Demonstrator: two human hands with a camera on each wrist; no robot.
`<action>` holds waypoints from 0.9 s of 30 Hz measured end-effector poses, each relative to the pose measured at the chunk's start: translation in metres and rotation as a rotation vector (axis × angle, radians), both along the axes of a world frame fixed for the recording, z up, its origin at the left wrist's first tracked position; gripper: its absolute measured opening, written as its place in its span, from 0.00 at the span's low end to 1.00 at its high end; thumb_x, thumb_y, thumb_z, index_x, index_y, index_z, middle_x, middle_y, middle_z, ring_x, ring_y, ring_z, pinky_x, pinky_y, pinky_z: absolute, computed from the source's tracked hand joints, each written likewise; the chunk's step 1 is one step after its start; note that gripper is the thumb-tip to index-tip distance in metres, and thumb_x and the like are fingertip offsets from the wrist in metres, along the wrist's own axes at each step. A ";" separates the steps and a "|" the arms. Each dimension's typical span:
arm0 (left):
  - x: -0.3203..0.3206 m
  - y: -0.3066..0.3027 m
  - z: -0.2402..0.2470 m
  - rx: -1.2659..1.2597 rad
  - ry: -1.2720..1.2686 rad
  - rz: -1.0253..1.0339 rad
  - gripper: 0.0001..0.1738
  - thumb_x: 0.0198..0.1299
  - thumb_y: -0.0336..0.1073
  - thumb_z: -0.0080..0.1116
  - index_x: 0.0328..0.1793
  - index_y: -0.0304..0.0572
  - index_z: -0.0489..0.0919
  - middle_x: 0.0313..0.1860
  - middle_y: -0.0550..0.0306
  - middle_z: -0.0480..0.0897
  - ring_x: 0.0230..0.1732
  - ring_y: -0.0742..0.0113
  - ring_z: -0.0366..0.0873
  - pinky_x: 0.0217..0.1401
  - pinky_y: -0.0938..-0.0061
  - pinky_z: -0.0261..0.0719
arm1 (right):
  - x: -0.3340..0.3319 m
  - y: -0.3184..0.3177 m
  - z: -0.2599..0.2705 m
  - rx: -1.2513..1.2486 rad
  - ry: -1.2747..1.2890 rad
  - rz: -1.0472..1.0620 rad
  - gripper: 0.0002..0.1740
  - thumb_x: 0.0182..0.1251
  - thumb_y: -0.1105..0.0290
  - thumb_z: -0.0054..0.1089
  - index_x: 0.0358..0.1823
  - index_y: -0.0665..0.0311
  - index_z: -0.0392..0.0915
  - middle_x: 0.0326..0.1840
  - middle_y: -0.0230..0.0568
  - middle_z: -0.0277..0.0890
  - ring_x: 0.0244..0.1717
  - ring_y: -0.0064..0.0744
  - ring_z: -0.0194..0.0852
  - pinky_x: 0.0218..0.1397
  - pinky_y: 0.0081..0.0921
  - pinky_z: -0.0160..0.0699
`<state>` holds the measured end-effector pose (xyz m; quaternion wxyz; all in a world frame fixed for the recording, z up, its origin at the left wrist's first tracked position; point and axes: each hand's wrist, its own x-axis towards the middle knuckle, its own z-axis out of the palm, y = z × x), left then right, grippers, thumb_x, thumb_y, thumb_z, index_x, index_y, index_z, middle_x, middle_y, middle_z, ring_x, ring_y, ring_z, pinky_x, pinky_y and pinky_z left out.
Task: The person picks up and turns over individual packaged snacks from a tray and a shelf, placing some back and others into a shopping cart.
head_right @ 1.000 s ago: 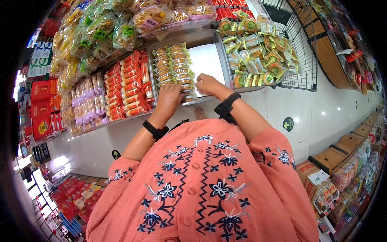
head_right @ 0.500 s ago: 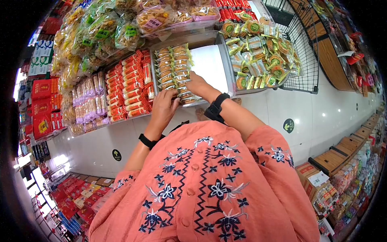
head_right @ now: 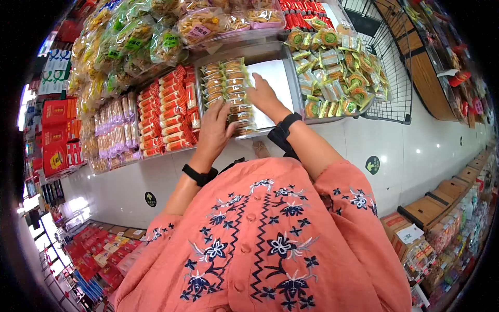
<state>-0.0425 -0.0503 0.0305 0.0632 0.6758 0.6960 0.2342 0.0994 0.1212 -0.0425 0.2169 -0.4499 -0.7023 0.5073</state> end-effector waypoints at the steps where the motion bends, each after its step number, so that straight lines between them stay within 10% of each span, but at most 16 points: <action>1: 0.000 0.003 -0.006 -0.007 0.041 -0.008 0.32 0.65 0.42 0.66 0.74 0.42 0.72 0.74 0.41 0.70 0.73 0.41 0.67 0.74 0.52 0.66 | -0.005 0.006 -0.002 0.017 0.033 -0.017 0.39 0.68 0.61 0.53 0.75 0.79 0.60 0.68 0.72 0.71 0.70 0.64 0.69 0.75 0.41 0.65; 7: -0.002 0.006 -0.027 -0.113 0.131 -0.051 0.36 0.69 0.56 0.59 0.78 0.48 0.69 0.80 0.40 0.64 0.79 0.43 0.60 0.80 0.47 0.55 | -0.033 0.023 -0.001 -0.246 0.168 0.050 0.37 0.71 0.64 0.52 0.79 0.73 0.57 0.70 0.53 0.71 0.70 0.38 0.68 0.73 0.28 0.64; 13: -0.002 0.006 -0.024 -0.110 0.115 -0.058 0.35 0.69 0.55 0.59 0.77 0.46 0.70 0.79 0.40 0.64 0.79 0.42 0.61 0.80 0.48 0.56 | -0.031 0.022 0.037 -0.453 0.134 0.106 0.41 0.69 0.64 0.53 0.80 0.74 0.54 0.72 0.56 0.70 0.71 0.44 0.68 0.73 0.29 0.64; 27: -0.017 -0.038 0.001 0.062 -0.142 0.127 0.24 0.68 0.37 0.63 0.68 0.38 0.76 0.67 0.44 0.78 0.69 0.44 0.73 0.72 0.55 0.69 | -0.048 0.042 0.013 0.389 -0.054 0.124 0.33 0.67 0.68 0.54 0.74 0.71 0.65 0.71 0.65 0.69 0.74 0.61 0.63 0.78 0.40 0.62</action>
